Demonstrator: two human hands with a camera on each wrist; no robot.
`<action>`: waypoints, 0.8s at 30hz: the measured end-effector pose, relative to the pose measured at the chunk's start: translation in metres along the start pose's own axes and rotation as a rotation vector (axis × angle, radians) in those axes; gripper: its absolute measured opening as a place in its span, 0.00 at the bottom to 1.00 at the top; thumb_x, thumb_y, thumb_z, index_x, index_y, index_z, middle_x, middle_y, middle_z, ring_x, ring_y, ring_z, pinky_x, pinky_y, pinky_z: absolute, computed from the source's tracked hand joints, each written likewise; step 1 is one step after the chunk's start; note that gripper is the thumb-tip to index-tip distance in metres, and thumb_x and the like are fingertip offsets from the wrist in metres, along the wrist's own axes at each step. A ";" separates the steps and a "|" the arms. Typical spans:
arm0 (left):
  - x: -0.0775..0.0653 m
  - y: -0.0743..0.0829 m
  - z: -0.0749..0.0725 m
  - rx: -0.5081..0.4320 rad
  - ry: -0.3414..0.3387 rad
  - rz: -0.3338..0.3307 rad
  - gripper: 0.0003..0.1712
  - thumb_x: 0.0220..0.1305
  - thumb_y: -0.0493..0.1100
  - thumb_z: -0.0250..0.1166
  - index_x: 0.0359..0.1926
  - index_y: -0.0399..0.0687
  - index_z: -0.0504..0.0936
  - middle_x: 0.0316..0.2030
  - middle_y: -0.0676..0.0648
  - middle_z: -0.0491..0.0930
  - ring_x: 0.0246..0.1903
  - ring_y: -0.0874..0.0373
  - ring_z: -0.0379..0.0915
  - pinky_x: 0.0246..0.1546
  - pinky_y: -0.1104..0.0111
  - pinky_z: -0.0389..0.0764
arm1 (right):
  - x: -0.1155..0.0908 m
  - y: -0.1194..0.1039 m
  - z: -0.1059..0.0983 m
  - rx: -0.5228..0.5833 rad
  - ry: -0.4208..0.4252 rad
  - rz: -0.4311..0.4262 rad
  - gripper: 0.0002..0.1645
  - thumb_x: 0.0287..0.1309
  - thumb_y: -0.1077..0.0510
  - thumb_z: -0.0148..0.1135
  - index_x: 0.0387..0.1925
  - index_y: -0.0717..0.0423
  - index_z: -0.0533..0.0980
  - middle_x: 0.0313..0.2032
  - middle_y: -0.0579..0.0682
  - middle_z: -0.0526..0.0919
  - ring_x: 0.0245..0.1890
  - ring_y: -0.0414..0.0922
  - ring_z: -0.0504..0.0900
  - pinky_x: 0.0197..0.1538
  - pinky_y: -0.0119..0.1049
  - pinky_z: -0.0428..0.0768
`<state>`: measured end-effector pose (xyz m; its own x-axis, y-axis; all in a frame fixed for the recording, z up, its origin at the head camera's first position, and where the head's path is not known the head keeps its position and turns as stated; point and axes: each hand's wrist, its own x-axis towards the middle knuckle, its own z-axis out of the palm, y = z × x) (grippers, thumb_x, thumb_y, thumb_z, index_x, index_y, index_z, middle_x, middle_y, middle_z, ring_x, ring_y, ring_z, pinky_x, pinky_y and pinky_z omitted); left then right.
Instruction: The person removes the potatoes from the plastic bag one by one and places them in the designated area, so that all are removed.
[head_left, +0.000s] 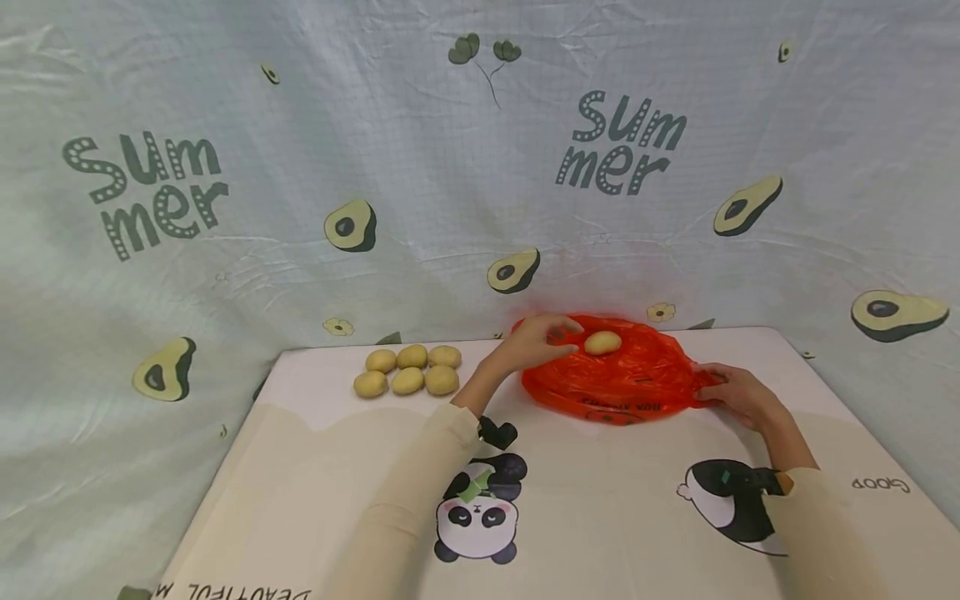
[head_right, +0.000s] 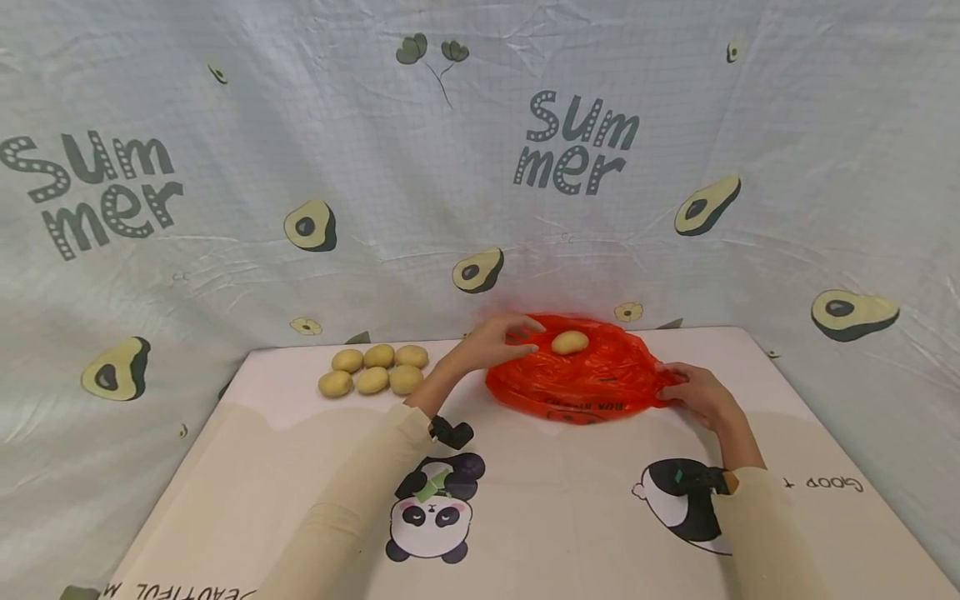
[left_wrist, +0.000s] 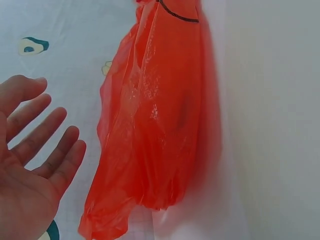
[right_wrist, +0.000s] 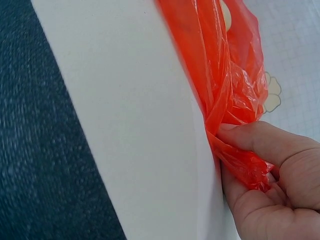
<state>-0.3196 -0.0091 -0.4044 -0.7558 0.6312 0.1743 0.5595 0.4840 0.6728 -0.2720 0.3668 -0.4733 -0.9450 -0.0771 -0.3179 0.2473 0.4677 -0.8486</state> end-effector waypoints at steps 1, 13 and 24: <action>0.002 0.000 0.001 -0.007 -0.004 0.002 0.22 0.70 0.43 0.66 0.61 0.40 0.80 0.59 0.42 0.81 0.57 0.47 0.76 0.56 0.67 0.79 | 0.000 0.000 0.000 0.003 0.000 0.001 0.42 0.68 0.66 0.60 0.76 0.71 0.52 0.74 0.74 0.51 0.70 0.69 0.59 0.65 0.51 0.68; 0.018 -0.004 0.015 -0.044 0.000 -0.071 0.19 0.70 0.43 0.66 0.60 0.45 0.81 0.57 0.46 0.81 0.56 0.52 0.75 0.55 0.69 0.78 | -0.002 -0.005 0.000 0.008 -0.007 0.001 0.41 0.69 0.67 0.59 0.75 0.72 0.52 0.74 0.75 0.51 0.70 0.69 0.58 0.64 0.49 0.71; 0.026 -0.010 0.012 -0.006 -0.078 -0.050 0.20 0.71 0.41 0.65 0.61 0.42 0.80 0.58 0.45 0.81 0.57 0.49 0.75 0.56 0.71 0.77 | -0.002 0.000 0.001 0.013 -0.004 0.000 0.41 0.68 0.66 0.60 0.75 0.71 0.53 0.74 0.75 0.52 0.70 0.69 0.58 0.62 0.47 0.73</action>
<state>-0.3405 0.0093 -0.4153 -0.7538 0.6516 0.0844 0.5197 0.5126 0.6835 -0.2702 0.3661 -0.4730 -0.9440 -0.0803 -0.3200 0.2506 0.4563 -0.8538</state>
